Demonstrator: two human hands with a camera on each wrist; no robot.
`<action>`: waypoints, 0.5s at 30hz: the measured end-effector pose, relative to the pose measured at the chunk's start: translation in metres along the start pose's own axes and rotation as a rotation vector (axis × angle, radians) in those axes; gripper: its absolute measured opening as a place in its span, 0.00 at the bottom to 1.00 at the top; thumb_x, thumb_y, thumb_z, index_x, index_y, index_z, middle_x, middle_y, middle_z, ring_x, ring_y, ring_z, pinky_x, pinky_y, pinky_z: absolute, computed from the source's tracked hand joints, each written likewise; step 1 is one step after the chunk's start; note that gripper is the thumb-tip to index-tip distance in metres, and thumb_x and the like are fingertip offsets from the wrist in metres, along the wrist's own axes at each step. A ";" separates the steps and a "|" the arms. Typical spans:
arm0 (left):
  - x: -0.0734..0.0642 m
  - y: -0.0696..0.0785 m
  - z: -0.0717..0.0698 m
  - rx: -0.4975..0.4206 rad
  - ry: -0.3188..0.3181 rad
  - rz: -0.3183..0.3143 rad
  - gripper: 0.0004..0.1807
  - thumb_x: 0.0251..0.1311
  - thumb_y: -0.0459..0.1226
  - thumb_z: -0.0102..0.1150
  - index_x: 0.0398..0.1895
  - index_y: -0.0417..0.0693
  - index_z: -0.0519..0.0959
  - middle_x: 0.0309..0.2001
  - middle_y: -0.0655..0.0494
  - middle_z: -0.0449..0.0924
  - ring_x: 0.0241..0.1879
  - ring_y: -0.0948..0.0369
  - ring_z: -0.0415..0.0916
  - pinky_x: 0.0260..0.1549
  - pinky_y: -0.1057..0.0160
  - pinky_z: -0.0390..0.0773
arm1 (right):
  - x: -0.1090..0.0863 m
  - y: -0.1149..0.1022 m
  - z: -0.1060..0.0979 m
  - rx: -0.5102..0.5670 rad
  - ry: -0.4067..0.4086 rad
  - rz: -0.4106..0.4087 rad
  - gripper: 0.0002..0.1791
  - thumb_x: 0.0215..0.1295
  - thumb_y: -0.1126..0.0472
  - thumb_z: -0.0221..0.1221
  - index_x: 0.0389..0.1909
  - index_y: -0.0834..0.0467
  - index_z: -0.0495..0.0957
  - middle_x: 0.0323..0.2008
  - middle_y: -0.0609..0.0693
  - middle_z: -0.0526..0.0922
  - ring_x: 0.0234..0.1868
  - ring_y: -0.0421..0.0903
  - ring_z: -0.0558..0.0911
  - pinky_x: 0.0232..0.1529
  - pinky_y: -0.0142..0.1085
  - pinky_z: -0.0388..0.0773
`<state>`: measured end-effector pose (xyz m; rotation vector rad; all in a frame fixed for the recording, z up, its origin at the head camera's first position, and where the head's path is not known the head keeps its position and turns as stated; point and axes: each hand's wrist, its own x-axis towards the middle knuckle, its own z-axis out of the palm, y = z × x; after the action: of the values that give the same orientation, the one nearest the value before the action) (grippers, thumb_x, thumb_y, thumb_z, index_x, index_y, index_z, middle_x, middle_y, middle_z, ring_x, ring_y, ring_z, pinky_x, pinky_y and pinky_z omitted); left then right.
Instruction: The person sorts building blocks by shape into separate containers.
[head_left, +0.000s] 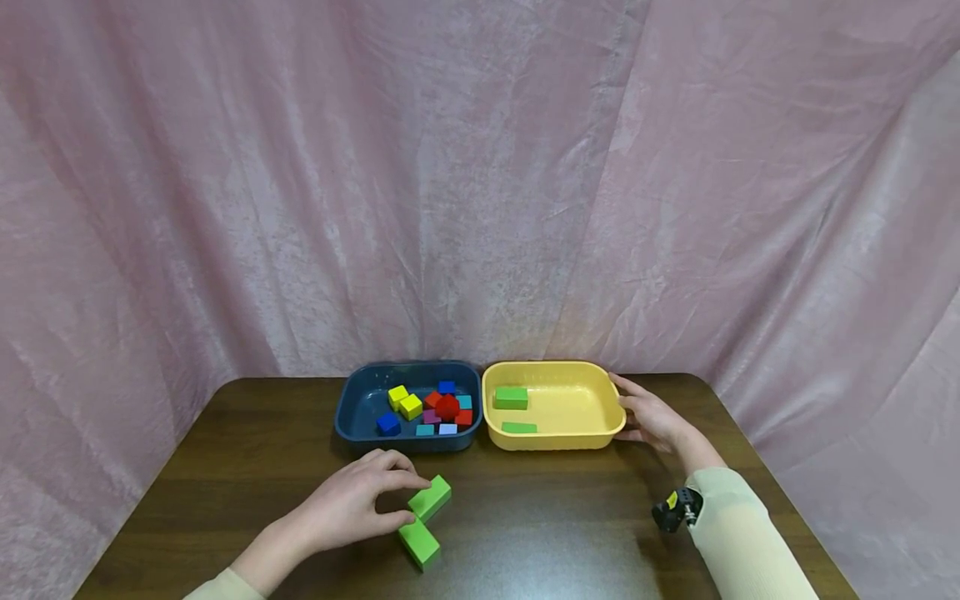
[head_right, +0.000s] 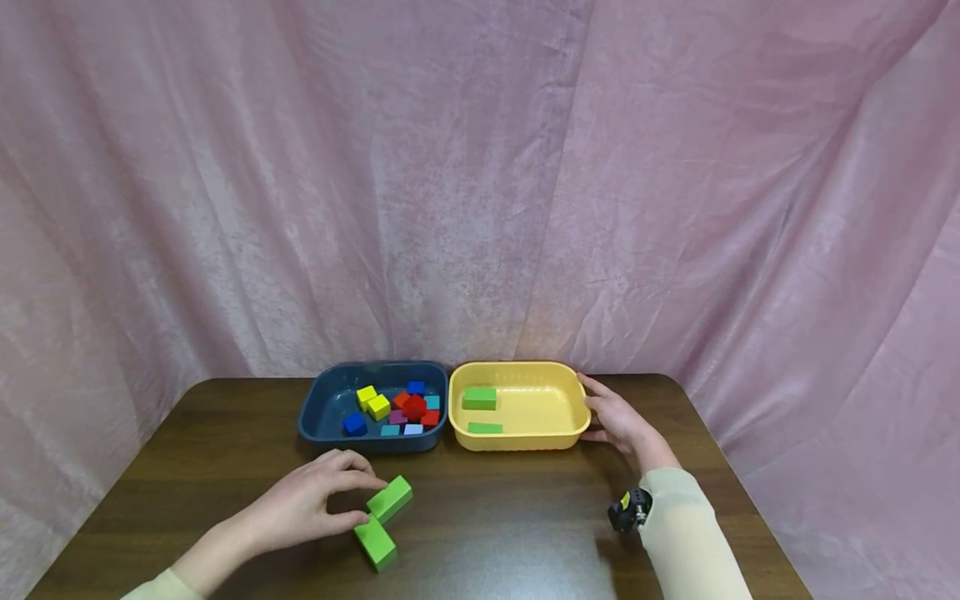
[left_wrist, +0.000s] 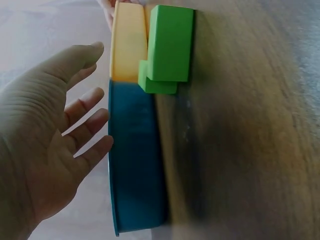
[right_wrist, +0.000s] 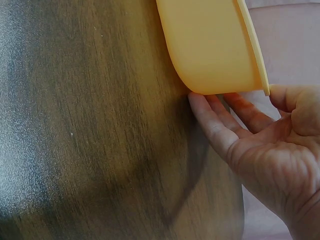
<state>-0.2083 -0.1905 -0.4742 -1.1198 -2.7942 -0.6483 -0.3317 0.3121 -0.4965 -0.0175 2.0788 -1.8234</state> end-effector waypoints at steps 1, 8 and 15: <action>-0.001 -0.001 0.001 -0.006 -0.004 0.001 0.21 0.60 0.52 0.72 0.58 0.71 0.84 0.51 0.75 0.74 0.50 0.68 0.71 0.45 0.60 0.79 | 0.000 0.000 0.000 -0.003 -0.002 -0.003 0.34 0.83 0.61 0.38 0.84 0.51 0.38 0.75 0.70 0.53 0.61 0.62 0.76 0.56 0.55 0.79; -0.006 -0.004 0.007 -0.006 -0.023 0.036 0.20 0.59 0.53 0.73 0.56 0.70 0.85 0.51 0.74 0.74 0.50 0.68 0.71 0.46 0.58 0.78 | -0.001 0.001 -0.001 -0.015 -0.014 -0.009 0.34 0.83 0.61 0.37 0.84 0.52 0.37 0.75 0.71 0.52 0.61 0.62 0.75 0.56 0.54 0.79; -0.008 -0.005 0.012 -0.011 -0.043 0.048 0.19 0.59 0.54 0.72 0.54 0.72 0.85 0.52 0.73 0.73 0.51 0.67 0.70 0.47 0.57 0.78 | 0.000 0.000 0.001 -0.008 0.012 0.003 0.33 0.84 0.61 0.36 0.84 0.50 0.39 0.76 0.69 0.52 0.63 0.64 0.74 0.57 0.56 0.78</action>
<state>-0.2048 -0.1944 -0.4883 -1.2129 -2.7926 -0.6438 -0.3312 0.3117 -0.4966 -0.0055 2.0932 -1.8174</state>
